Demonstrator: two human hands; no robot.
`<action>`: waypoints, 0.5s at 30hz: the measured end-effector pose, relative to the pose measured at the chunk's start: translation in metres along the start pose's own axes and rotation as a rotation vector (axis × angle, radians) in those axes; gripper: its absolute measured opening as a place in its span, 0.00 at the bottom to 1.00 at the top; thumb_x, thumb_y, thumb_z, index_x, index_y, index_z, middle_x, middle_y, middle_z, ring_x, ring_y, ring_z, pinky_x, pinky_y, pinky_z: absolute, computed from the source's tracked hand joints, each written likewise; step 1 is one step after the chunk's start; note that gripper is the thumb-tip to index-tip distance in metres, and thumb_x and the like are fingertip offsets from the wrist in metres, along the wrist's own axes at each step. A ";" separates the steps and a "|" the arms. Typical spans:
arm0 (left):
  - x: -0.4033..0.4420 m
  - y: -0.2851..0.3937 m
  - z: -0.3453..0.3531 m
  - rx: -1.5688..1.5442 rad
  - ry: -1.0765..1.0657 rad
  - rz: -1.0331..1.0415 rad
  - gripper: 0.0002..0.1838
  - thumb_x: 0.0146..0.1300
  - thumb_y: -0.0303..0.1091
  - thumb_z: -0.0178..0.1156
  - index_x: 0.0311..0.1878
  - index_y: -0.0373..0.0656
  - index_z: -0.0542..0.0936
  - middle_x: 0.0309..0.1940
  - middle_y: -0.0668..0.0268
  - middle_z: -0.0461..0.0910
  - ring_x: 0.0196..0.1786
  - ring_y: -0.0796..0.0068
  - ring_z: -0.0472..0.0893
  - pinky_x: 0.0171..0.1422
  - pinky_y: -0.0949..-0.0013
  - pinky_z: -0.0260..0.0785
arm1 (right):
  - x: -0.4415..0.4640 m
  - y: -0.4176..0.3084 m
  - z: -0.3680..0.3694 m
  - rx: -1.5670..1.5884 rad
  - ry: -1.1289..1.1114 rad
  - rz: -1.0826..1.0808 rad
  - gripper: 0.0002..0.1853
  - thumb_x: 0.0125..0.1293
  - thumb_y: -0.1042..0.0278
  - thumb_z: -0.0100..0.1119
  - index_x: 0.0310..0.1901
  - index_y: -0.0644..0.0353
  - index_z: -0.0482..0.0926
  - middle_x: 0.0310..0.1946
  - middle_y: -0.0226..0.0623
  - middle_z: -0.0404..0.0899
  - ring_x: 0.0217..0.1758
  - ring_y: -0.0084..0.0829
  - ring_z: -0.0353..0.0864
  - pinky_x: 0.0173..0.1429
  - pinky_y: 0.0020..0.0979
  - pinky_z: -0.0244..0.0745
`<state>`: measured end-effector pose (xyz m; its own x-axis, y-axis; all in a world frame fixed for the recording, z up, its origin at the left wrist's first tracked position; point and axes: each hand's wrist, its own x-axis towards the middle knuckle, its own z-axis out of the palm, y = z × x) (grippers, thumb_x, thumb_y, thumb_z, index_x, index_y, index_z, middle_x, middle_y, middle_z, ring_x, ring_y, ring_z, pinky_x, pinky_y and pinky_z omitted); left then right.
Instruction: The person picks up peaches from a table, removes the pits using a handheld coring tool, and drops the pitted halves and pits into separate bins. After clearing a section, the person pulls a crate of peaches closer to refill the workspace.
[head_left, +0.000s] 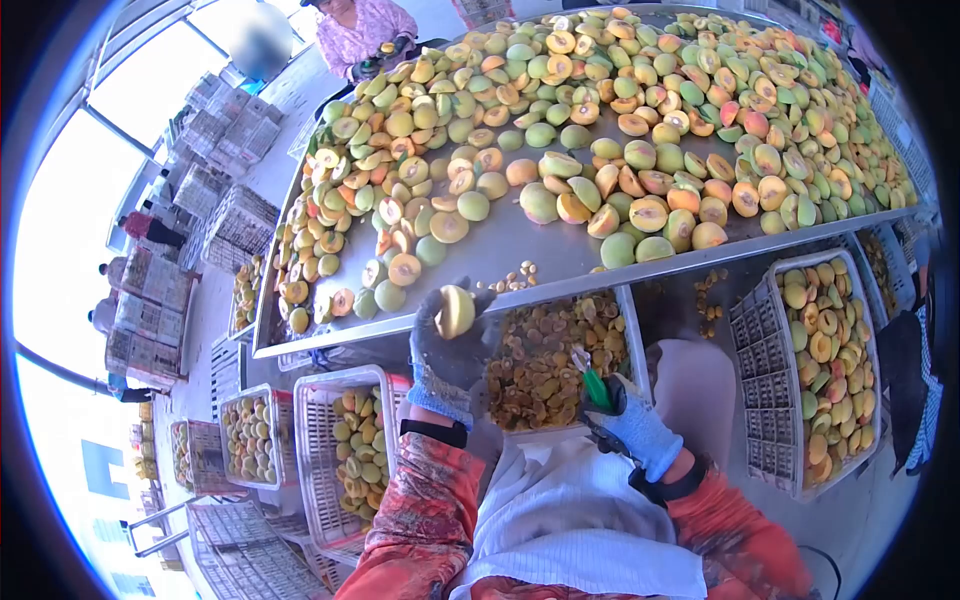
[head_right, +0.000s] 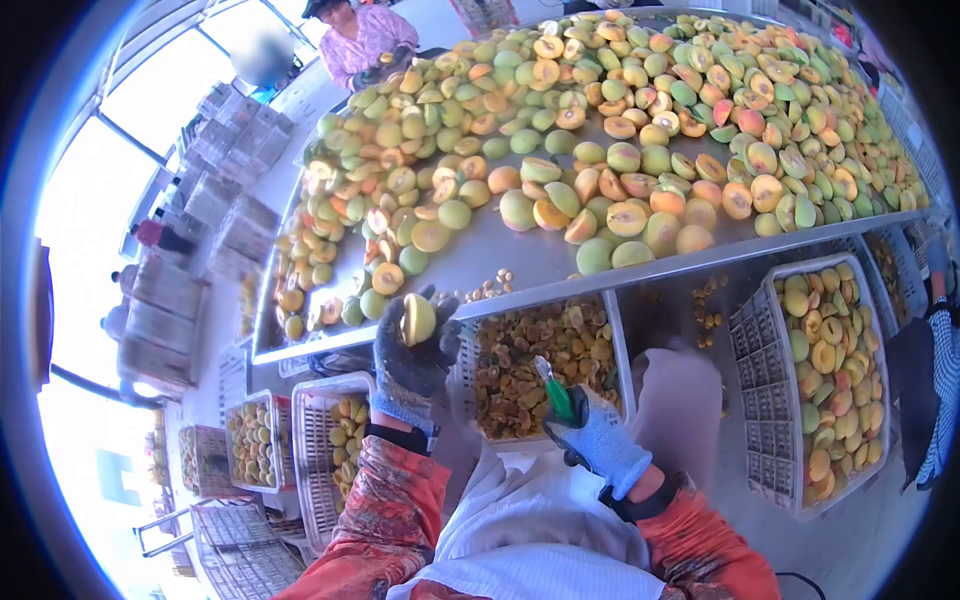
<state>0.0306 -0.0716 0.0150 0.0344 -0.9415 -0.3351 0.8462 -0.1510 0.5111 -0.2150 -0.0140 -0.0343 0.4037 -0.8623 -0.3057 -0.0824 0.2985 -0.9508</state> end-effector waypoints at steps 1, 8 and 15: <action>-0.011 -0.005 -0.001 0.024 -0.014 -0.037 0.22 0.60 0.46 0.55 0.53 0.42 0.72 0.42 0.52 0.77 0.40 0.59 0.79 0.39 0.62 0.76 | 0.000 -0.009 0.004 -0.408 0.114 -0.269 0.12 0.57 0.69 0.62 0.38 0.60 0.69 0.23 0.37 0.75 0.21 0.27 0.77 0.22 0.30 0.71; -0.066 -0.025 0.015 0.389 0.022 -0.039 0.22 0.63 0.46 0.52 0.54 0.40 0.71 0.40 0.57 0.77 0.35 0.59 0.82 0.26 0.65 0.75 | -0.005 -0.063 0.032 -1.257 0.262 -0.724 0.23 0.53 0.66 0.61 0.51 0.62 0.70 0.30 0.42 0.75 0.28 0.41 0.78 0.32 0.39 0.70; -0.087 -0.031 0.025 0.680 0.136 0.116 0.18 0.64 0.45 0.51 0.48 0.41 0.77 0.33 0.66 0.77 0.27 0.76 0.77 0.20 0.77 0.70 | -0.021 -0.061 0.039 -1.586 0.122 -0.699 0.24 0.55 0.68 0.51 0.55 0.67 0.67 0.29 0.42 0.75 0.25 0.37 0.77 0.27 0.38 0.70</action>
<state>-0.0121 0.0077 0.0476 0.2086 -0.9235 -0.3220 0.3145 -0.2484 0.9162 -0.1828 0.0016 0.0324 0.6910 -0.6886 0.2199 -0.7071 -0.7071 0.0080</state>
